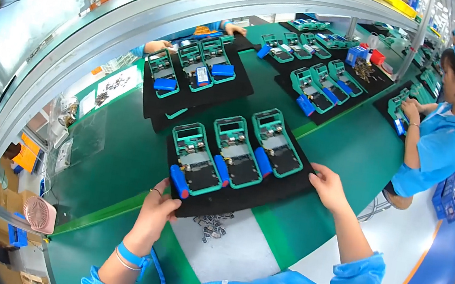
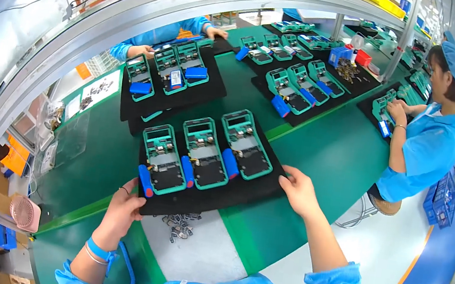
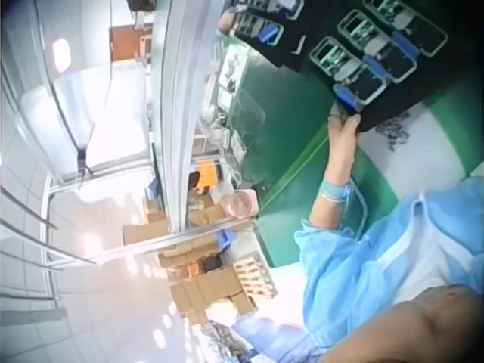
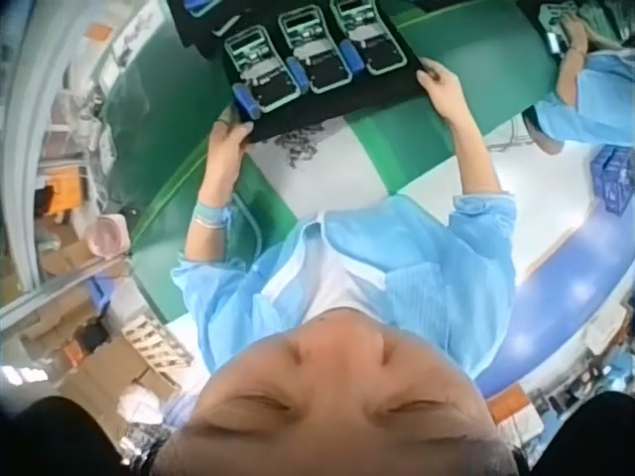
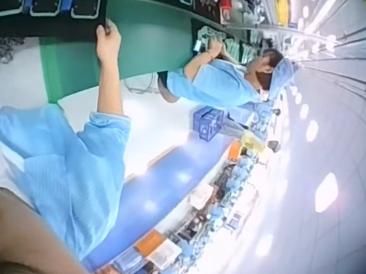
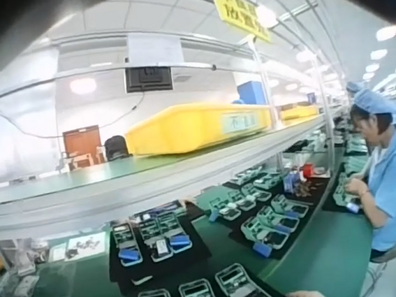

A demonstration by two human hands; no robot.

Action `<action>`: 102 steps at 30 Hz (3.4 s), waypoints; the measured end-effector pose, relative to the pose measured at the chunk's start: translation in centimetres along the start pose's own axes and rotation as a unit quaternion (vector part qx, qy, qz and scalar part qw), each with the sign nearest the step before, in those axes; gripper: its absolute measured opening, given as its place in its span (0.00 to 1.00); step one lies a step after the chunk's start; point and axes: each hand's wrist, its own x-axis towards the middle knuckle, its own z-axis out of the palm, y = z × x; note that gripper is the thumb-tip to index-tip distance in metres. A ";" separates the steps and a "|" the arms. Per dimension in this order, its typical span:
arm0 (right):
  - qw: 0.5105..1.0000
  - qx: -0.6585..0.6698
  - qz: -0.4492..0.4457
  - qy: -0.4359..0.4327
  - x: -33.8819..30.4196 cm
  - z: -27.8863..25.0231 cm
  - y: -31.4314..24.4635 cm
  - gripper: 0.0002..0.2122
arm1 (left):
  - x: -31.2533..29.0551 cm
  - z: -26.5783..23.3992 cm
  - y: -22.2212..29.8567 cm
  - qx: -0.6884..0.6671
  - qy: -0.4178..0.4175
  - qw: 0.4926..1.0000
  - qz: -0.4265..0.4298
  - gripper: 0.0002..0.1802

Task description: The person assembles electronic devices by hand, placing batteries and circuit boards into plastic housings on a production line.

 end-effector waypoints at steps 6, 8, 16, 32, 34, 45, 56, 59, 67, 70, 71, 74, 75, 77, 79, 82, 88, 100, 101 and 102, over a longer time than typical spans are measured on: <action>0.988 0.056 0.064 0.132 -7.4 -7.9 3.9 0.16 | -2.4 6.8 -1.5 0.038 -0.184 0.982 0.008 0.54; 0.981 0.036 0.073 0.175 -8.3 -10.3 6.5 0.15 | -2.7 9.8 -3.5 0.022 -0.224 0.974 -0.009 0.55; 0.903 -0.263 -0.206 0.271 -9.5 -4.7 1.6 0.19 | -0.2 20.4 -8.8 -0.009 -0.353 0.934 -0.042 0.53; 0.853 -0.429 -0.234 0.181 -8.0 1.4 0.8 0.08 | 0.5 12.1 -4.1 -0.018 -0.279 0.959 0.032 0.31; 0.851 -0.435 -0.224 0.193 -7.1 0.2 1.6 0.09 | 0.8 9.5 -3.9 -0.059 -0.248 0.966 0.043 0.31; 0.864 -0.427 -0.211 0.163 -4.0 -1.4 0.4 0.12 | 7.3 -2.5 -2.0 -0.007 0.010 0.989 0.144 0.24; 0.916 -0.177 -0.346 0.098 14.0 9.6 -5.6 0.28 | 21.2 -7.1 -4.0 0.108 0.195 0.944 0.242 0.40; 0.958 -0.110 -0.243 0.109 21.0 11.9 -5.5 0.30 | 22.5 -6.9 -3.1 0.033 0.196 0.952 0.235 0.42; 0.996 -0.052 -0.053 0.042 29.6 18.2 -7.7 0.35 | 24.7 -7.3 -0.5 -0.078 0.190 0.947 0.249 0.28; 0.994 -0.048 -0.066 0.075 29.4 18.0 -8.3 0.33 | 23.9 -6.9 -0.1 -0.061 0.202 0.954 0.214 0.29; 0.994 -0.048 -0.067 0.073 29.1 18.1 -8.5 0.33 | 23.5 -6.9 0.1 -0.062 0.207 0.956 0.201 0.29; 0.994 -0.054 -0.055 0.072 28.2 17.8 -8.3 0.32 | 22.6 -7.8 -0.8 -0.079 0.159 0.967 0.185 0.35; 0.995 -0.036 -0.056 0.075 28.2 17.3 -7.2 0.31 | 22.1 -7.8 -1.2 -0.092 0.150 0.967 0.187 0.35; 0.996 -0.020 -0.055 0.070 26.8 17.2 -6.5 0.31 | 19.5 -6.9 -1.5 -0.106 0.139 0.965 0.197 0.36; 0.999 0.013 -0.020 0.027 23.4 16.4 -7.6 0.29 | 16.2 -6.4 -2.5 -0.121 0.135 0.962 0.205 0.36; 0.999 0.034 -0.022 0.023 19.1 15.2 -7.8 0.28 | 11.6 -5.6 -4.0 -0.121 0.134 0.959 0.219 0.38; 0.998 0.026 -0.031 0.047 12.9 13.2 -6.2 0.28 | 3.0 -2.1 -5.7 -0.093 0.161 0.967 0.177 0.45; 0.880 -0.194 -0.412 0.133 2.3 12.1 -6.6 0.14 | -0.5 -3.8 -6.0 -0.027 0.239 0.947 0.213 0.42; 0.892 -0.191 -0.405 0.055 0.8 11.9 -5.8 0.09 | -0.1 -3.8 -5.1 0.024 0.254 0.938 0.236 0.40; 0.904 -0.180 -0.387 -0.013 -0.5 11.9 -5.6 0.07 | 0.4 -3.4 -3.7 0.116 0.269 0.920 0.262 0.37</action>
